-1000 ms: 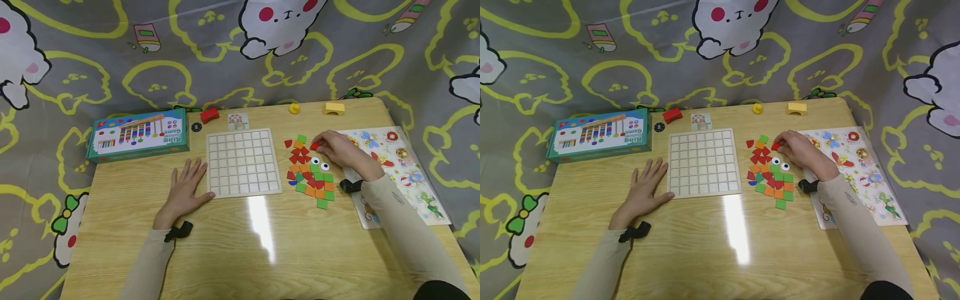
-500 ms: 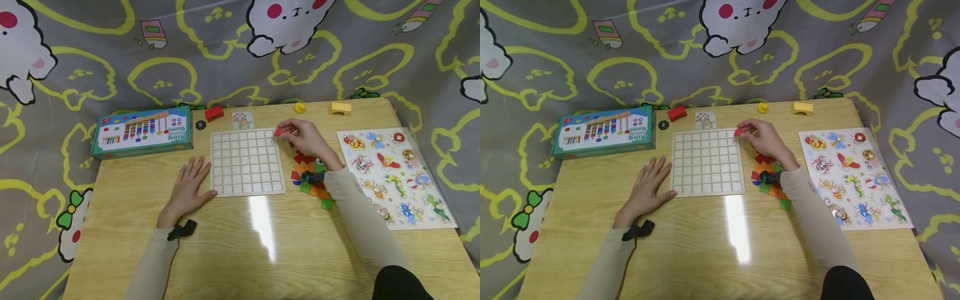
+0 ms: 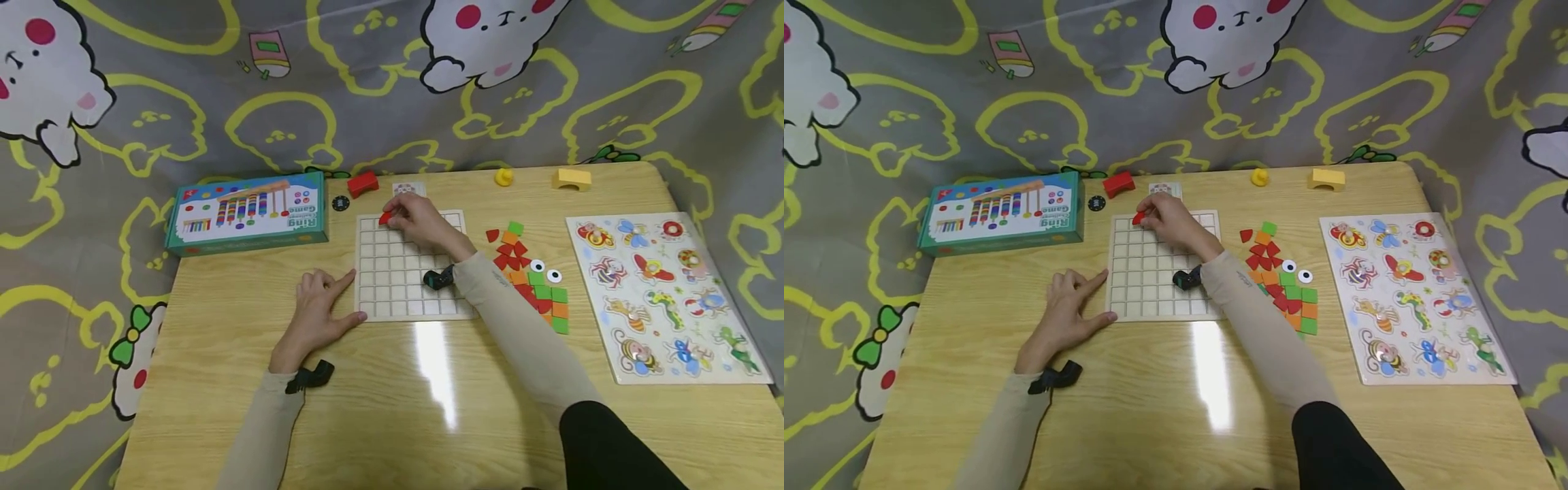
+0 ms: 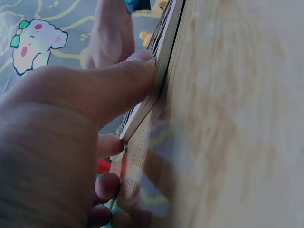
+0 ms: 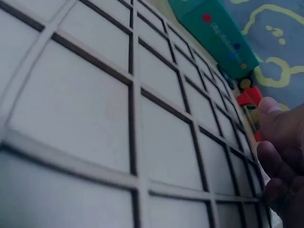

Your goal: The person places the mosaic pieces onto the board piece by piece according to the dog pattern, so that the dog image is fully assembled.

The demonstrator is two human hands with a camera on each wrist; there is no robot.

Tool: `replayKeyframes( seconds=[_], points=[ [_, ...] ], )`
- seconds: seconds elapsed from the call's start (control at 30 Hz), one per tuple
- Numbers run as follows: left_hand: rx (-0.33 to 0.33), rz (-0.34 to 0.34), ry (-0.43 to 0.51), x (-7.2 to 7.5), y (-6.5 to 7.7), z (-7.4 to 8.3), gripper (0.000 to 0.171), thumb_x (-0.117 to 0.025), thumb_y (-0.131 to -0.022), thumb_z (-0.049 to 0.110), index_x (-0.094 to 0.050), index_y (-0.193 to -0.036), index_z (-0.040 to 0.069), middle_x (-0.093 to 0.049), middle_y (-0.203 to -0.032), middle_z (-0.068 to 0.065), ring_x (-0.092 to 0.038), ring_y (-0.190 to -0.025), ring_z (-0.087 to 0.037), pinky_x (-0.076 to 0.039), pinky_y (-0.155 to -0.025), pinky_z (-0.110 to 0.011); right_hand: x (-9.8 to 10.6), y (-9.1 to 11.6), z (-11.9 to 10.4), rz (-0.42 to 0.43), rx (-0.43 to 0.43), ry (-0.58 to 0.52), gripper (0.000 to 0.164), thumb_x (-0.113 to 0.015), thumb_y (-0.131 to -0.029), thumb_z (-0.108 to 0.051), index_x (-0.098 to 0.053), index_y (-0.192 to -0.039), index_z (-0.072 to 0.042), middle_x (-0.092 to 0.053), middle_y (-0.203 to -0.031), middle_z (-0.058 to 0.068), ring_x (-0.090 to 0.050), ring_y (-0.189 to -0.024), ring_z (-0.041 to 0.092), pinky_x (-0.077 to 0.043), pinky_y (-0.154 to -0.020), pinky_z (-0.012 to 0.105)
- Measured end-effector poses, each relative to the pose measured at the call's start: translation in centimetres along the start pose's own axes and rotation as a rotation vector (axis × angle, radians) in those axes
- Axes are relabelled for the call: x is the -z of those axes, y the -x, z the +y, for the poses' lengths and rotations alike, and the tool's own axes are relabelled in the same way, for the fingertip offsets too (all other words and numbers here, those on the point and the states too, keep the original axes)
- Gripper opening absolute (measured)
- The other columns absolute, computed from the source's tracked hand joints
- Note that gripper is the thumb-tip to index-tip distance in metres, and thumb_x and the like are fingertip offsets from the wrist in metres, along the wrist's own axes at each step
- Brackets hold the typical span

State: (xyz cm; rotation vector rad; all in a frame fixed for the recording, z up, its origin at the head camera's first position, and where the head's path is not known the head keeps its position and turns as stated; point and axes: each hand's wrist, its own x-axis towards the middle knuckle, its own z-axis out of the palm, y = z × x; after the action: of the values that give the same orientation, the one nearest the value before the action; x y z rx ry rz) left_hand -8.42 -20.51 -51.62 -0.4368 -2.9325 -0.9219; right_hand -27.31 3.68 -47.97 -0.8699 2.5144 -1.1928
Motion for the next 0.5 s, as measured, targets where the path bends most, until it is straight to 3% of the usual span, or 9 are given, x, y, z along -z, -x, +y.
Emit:
replayKeyframes(
  seconds=[0.2, 0.5],
  points=[
    [-0.009, -0.011, -0.006, -0.37, -0.07, -0.01, 0.084, -0.071, -0.08, 0.062, -0.045, -0.15, 0.023, -0.04, -0.09, 0.002, -0.029, -0.084, -0.019, -0.021, -0.078, -0.034, -0.79, -0.88, 0.34, -0.017, -0.028, 0.066, 0.023, -0.068, -0.094, -0.014, -0.067, -0.115, -0.006, -0.061, -0.112, 0.01, -0.058, -0.097, 0.021, -0.045, -0.089, 0.037],
    [-0.003, -0.023, -0.02, -0.09, -0.25, -0.33, 0.084, -0.071, -0.08, 0.062, -0.044, -0.15, 0.025, -0.038, -0.089, 0.002, -0.028, -0.083, -0.019, -0.021, -0.077, -0.034, -0.75, -0.96, 0.42, -0.047, -0.032, 0.085, 0.023, -0.073, -0.09, -0.022, -0.072, -0.113, -0.017, -0.062, -0.108, 0.0, -0.055, -0.098, 0.017, -0.045, -0.088, 0.036]
  ],
)
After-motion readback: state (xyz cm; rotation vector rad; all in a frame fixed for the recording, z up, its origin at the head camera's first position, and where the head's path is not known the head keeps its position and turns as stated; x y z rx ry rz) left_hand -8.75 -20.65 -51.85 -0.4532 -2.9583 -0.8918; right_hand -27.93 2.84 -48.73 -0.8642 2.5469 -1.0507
